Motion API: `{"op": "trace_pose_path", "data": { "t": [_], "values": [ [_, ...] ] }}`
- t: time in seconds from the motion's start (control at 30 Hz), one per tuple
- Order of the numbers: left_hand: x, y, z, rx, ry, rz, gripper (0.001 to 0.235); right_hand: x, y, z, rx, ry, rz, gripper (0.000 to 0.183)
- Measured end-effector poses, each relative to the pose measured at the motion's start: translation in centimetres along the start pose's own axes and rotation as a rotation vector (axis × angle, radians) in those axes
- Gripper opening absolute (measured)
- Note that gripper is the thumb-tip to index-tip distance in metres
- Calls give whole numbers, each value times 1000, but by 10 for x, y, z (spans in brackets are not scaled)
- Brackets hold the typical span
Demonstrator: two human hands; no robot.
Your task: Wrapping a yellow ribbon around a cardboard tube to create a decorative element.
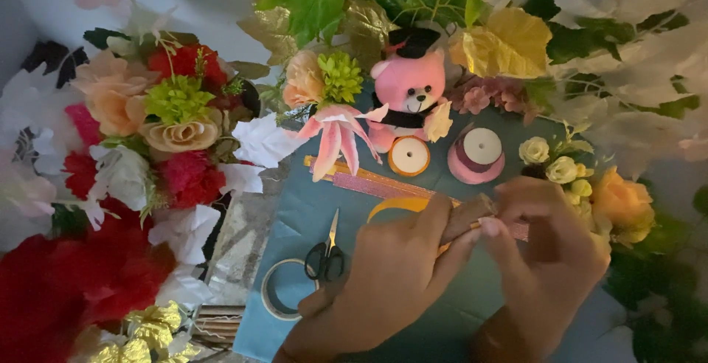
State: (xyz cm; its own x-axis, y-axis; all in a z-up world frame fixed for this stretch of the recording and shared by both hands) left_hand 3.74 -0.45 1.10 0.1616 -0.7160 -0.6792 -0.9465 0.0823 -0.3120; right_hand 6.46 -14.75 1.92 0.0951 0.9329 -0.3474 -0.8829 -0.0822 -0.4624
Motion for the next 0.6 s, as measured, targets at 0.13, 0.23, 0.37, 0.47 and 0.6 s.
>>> {"op": "trace_pose_path", "data": {
  "t": [0.13, 0.23, 0.37, 0.47, 0.6],
  "values": [
    [3, 2, -1, 11, -39, -30, 33, -4, -6, -8, 81, -35, 97, 24],
    [5, 3, -3, 7, -12, 35, 33, -4, -12, -4, 44, -49, 215, 40],
    [6, 7, -8, 61, 137, 112, 40, 0, -10, 2, -23, -307, 334, 60],
    [5, 9, -7, 86, 159, 76, 33, -1, -4, -6, -49, -394, 320, 62],
    [3, 5, -8, 83, 185, 75, 37, 8, -3, 2, -34, -328, 233, 44]
  ]
}}
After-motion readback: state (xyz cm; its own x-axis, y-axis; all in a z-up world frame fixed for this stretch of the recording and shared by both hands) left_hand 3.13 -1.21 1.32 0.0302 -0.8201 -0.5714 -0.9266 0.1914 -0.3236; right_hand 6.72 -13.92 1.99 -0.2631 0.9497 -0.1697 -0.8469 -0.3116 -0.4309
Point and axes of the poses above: each hand's wrist, its own y-axis away from the middle knuckle, its own x-axis out of the palm, z = x × y, the point moved 4 cm from there along -y, towards the middle knuckle, and after that the axes turned 2 degrees about z, right-handed, at the moved point
